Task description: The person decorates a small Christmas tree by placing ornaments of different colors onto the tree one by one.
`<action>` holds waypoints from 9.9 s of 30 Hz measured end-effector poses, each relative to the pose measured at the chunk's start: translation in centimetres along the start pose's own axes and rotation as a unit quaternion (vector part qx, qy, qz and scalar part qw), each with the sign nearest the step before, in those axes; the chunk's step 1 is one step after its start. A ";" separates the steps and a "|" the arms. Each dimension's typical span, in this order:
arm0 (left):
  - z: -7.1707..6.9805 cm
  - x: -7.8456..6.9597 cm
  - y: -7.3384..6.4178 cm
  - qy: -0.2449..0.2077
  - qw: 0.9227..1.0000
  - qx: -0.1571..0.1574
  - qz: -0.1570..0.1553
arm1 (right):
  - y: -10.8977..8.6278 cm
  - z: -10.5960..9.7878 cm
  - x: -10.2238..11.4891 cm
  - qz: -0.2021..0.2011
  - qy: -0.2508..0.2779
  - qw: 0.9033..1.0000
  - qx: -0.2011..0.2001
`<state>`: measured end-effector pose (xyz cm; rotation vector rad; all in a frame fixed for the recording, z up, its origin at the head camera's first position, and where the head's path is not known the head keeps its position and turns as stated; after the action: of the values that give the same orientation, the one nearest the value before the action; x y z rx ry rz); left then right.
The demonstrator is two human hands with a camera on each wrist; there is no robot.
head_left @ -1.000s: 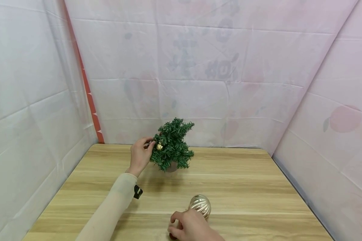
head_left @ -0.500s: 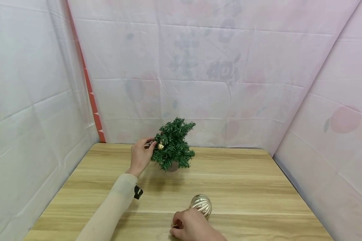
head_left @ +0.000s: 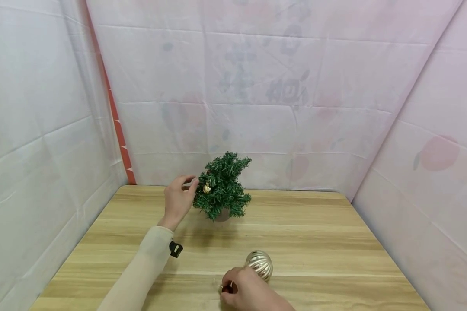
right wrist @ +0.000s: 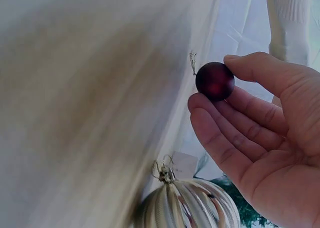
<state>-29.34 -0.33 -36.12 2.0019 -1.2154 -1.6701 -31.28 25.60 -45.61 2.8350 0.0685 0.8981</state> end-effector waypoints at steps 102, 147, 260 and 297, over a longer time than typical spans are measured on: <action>1.7 -11.7 -4.1 -0.124 0.963 0.221 0.088 | 1.8 -13.4 2.9 -0.133 -0.083 0.933 -0.325; 2.5 -12.2 -4.7 -0.097 0.957 0.259 0.088 | 3.0 -14.7 2.2 -0.082 -0.077 0.931 -0.346; 4.1 -7.8 -2.9 0.152 0.982 0.048 0.097 | 7.1 -16.0 -4.2 0.034 -0.108 0.934 -0.338; 1.7 -2.7 -1.5 -0.036 0.990 0.102 0.091 | 5.2 -14.8 -4.9 0.005 -0.097 0.953 -0.288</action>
<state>-30.19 3.06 -35.71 1.8884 -1.6008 -1.5968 -43.81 22.14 -35.55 2.3532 -0.1996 0.5221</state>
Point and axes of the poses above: each hand's wrist, its own y-axis towards the middle knuckle, its own z-axis out of the palm, x = y × z, the point moved 7 cm from there along y, towards the middle knuckle, and after that the axes turned 5 degrees about -z, right-handed, at the moved point
